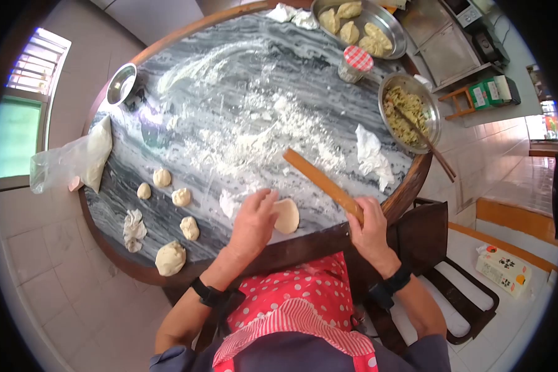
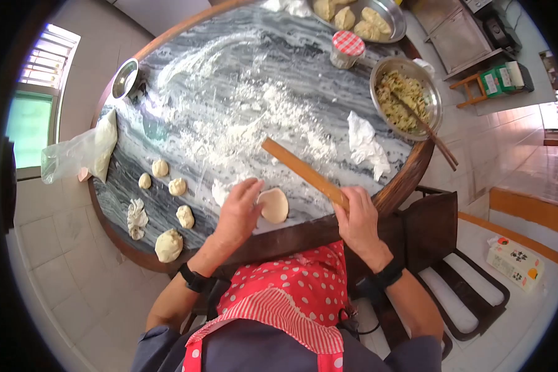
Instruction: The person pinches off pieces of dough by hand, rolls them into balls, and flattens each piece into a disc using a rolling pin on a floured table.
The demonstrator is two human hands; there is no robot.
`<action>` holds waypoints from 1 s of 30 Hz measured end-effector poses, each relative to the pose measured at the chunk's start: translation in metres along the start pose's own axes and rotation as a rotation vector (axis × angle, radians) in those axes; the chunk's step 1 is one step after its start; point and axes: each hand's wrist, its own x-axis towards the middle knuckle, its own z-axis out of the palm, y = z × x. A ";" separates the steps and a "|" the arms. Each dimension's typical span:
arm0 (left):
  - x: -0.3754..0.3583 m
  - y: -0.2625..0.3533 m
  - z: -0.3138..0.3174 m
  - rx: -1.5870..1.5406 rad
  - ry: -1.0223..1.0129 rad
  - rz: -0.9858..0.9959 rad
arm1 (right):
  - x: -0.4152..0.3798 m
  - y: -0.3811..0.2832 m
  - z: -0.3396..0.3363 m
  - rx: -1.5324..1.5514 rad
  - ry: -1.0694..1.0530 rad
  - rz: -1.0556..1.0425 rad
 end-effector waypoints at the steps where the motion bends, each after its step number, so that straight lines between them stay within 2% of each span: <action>1: 0.002 -0.006 0.011 0.106 -0.081 0.059 | -0.002 0.001 -0.006 -0.010 0.026 0.012; 3: 0.009 -0.012 0.021 0.125 -0.081 0.216 | -0.011 -0.001 -0.007 0.013 0.046 0.070; 5: 0.011 -0.008 0.026 0.210 -0.126 0.108 | -0.019 -0.004 -0.008 0.064 0.033 0.167; 6: 0.010 -0.008 0.027 0.194 -0.120 0.146 | -0.024 -0.005 -0.007 0.061 0.046 0.178; 8: 0.016 -0.012 0.028 0.205 -0.217 -0.061 | -0.022 -0.006 -0.009 0.064 0.101 0.136; 9: 0.021 -0.012 0.027 0.197 -0.213 -0.039 | -0.021 -0.009 -0.012 0.091 0.117 0.133; 11: 0.026 -0.009 0.024 0.139 -0.255 -0.143 | -0.024 -0.009 -0.014 0.098 0.102 0.173; 13: 0.030 -0.002 0.023 0.173 -0.257 -0.078 | -0.028 -0.009 -0.015 0.097 0.122 0.172; 15: 0.026 -0.001 0.023 0.225 -0.171 0.130 | -0.031 -0.010 -0.014 0.114 0.131 0.168; 18: 0.013 -0.006 0.030 0.240 -0.216 0.177 | -0.035 -0.010 -0.014 0.152 0.121 0.190; 19: 0.011 -0.006 0.030 0.251 -0.226 0.163 | -0.036 -0.010 -0.015 0.132 0.152 0.173; 21: 0.013 -0.001 0.026 -0.065 -0.209 -0.124 | -0.041 -0.012 -0.012 0.136 0.149 0.203; 22: 0.015 -0.004 0.021 -0.045 -0.211 -0.153 | -0.040 -0.011 -0.010 0.145 0.161 0.188; 24: 0.018 -0.010 0.019 -0.317 -0.279 -0.298 | -0.043 -0.013 -0.010 0.164 0.156 0.174; 25: 0.021 -0.005 0.016 -0.314 -0.277 -0.310 | -0.043 -0.014 -0.011 0.179 0.137 0.194; 27: 0.021 0.009 0.009 -0.132 -0.354 -0.194 | -0.046 -0.015 -0.012 0.192 0.110 0.220; 30: 0.014 0.005 0.018 -0.010 -0.320 -0.133 | -0.047 -0.017 -0.012 0.188 0.111 0.205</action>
